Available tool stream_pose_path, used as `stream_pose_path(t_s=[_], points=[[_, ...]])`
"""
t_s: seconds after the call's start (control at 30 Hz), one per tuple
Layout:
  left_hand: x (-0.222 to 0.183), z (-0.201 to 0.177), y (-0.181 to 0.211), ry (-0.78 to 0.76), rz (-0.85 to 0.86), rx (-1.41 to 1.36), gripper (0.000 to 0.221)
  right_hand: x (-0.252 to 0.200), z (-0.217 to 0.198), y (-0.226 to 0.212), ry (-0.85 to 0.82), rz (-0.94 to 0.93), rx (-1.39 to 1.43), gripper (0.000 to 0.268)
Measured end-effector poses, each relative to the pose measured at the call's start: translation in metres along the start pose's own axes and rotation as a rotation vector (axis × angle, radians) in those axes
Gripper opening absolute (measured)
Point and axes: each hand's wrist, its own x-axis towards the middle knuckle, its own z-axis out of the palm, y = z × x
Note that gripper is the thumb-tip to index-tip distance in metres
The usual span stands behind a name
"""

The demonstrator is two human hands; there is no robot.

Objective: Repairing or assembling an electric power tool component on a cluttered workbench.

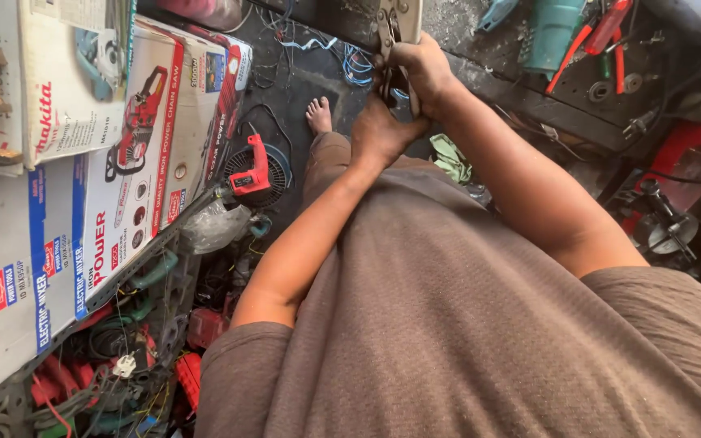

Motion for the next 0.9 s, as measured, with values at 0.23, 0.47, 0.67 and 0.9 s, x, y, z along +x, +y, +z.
stream_pose_path(t_s=[0.23,0.47,0.67,0.9], points=[[-0.004,-0.007,0.0,-0.033,-0.032,0.015,0.09,-0.016,0.008,-0.018,-0.03,0.252,0.064,0.031],[-0.002,-0.017,0.009,-0.109,-0.054,0.026,0.075,-0.023,0.001,0.0,0.004,0.289,-0.139,0.028],[-0.005,-0.016,0.011,-0.083,0.001,0.047,0.075,-0.013,-0.007,0.006,0.056,0.252,-0.163,0.025],[-0.002,-0.006,-0.013,-0.14,-0.056,0.106,0.089,-0.013,0.0,0.015,0.036,0.251,-0.005,0.023]])
